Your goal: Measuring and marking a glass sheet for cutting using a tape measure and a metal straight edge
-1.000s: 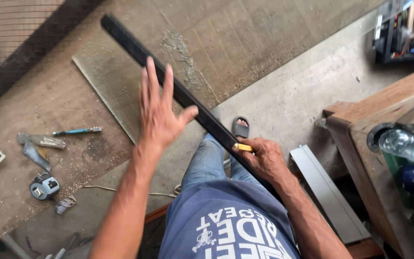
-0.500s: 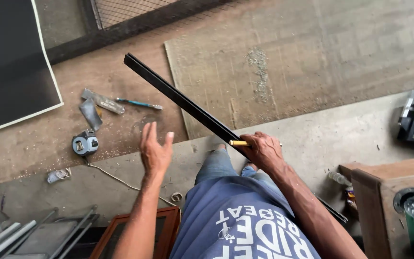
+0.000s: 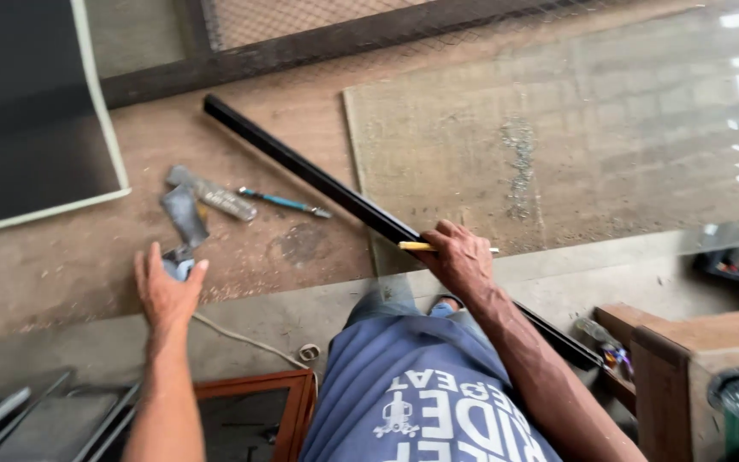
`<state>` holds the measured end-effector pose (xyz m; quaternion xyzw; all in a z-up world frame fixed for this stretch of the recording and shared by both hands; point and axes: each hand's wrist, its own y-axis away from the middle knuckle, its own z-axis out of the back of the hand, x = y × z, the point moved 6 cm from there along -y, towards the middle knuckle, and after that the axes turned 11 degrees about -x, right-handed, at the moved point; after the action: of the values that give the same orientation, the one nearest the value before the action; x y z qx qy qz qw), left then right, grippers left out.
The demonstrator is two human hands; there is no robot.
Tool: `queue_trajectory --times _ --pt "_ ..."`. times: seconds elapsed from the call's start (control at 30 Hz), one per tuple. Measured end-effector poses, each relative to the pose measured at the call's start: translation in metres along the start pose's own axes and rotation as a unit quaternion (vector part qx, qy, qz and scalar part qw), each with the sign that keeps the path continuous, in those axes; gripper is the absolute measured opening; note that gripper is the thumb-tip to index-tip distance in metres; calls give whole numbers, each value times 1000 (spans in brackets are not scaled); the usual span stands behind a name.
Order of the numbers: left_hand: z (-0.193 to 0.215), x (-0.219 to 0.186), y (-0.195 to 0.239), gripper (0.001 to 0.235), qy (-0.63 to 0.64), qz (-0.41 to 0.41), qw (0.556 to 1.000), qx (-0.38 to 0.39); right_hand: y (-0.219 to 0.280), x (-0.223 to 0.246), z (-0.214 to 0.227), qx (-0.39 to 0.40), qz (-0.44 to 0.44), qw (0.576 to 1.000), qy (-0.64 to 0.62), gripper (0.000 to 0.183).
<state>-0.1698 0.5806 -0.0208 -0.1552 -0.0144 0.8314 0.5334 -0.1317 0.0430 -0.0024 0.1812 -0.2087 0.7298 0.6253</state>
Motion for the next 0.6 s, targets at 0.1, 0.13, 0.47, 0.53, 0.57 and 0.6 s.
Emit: queue_trajectory --times 0.1,0.13,0.47,0.53,0.57,0.6 --pt "8 -10 -8 70 47 -197 977 -61 2 -3 -9 -35 1 998 50 28" --pt "16 -22 -8 70 54 -202 976 -57 1 -2 -10 -37 -7 998 55 28" --pt "70 -189 47 40 355 73 897 252 6 83 45 -11 16 976 -217 50" --pt "65 -254 78 43 453 63 789 409 10 101 59 29 36 951 -307 52" --pt "70 -291 91 38 338 -8 829 445 12 104 70 42 25 933 -355 42" --pt "74 -328 103 33 217 -80 851 471 12 106 81 54 17 913 -403 33"
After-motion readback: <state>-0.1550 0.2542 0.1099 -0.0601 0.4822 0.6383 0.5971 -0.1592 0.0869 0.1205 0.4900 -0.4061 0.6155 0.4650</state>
